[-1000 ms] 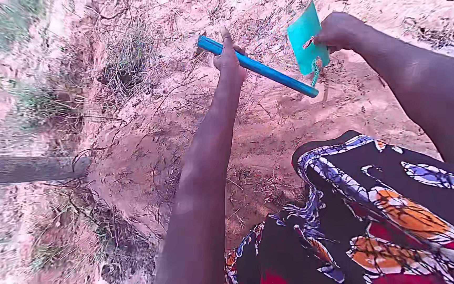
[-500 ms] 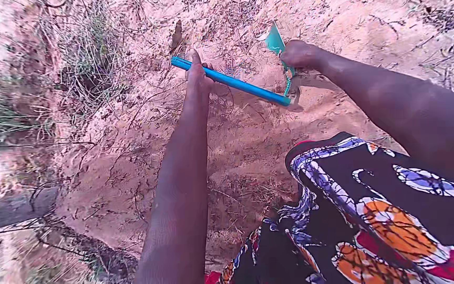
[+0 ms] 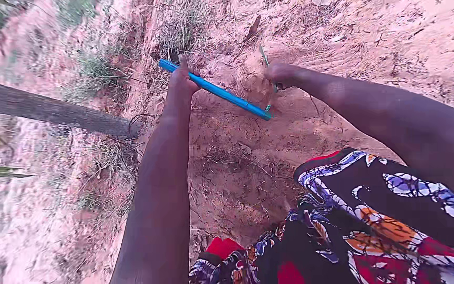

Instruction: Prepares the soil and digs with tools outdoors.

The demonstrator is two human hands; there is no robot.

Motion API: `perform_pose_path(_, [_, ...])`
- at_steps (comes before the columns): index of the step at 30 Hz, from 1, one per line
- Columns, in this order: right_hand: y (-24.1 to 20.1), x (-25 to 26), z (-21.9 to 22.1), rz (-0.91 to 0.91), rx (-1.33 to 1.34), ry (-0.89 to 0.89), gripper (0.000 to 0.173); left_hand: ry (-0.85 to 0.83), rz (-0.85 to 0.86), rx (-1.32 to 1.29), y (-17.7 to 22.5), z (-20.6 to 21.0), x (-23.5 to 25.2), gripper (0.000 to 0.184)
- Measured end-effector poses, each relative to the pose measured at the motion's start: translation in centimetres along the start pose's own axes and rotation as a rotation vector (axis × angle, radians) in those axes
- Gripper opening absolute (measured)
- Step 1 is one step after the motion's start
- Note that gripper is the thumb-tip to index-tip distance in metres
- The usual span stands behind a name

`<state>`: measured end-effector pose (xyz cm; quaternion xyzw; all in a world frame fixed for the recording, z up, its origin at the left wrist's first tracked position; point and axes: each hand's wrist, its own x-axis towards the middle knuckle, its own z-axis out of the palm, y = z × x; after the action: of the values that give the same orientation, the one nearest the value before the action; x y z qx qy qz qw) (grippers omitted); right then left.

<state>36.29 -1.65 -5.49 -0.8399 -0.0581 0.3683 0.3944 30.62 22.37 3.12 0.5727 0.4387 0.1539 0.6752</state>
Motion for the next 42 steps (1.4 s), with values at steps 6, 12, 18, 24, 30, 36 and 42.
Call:
perform_pose_path(6, [-12.0,-3.8,5.5,-0.091,0.222,-0.224,0.016,0.15,0.292,0.131,12.8,-8.0,-3.7,0.021])
perform_pose_path(12, [-22.0,-7.3,4.6,-0.384,0.148,-0.413,0.017,-0.056,0.617,0.223,27.2,-18.4,-1.4,0.019])
perform_pose_path(18, [-14.9,-4.7,-5.0,-0.215,-0.112,-0.037,0.013,-0.048,0.36,-0.238,13.6,-4.7,-6.2,0.023])
perform_pose_path(24, [-0.1,-1.2,-15.5,0.032,-0.249,0.141,0.019,-0.205,0.128,-0.377,-0.5,12.3,-2.7,0.024])
perform_pose_path(30, [10.3,2.3,-22.9,0.207,-0.425,0.339,0.037,-0.202,-0.066,-0.396,-9.0,25.4,-3.2,0.031])
perform_pose_path(36, [14.4,5.7,-17.8,0.176,-0.307,0.106,0.042,-0.118,-0.079,-0.313,-12.5,23.4,1.1,0.029])
perform_pose_path(42, [7.5,5.2,-12.0,0.097,-0.444,0.092,0.027,-0.065,-0.044,-0.258,-7.7,17.2,5.3,0.028])
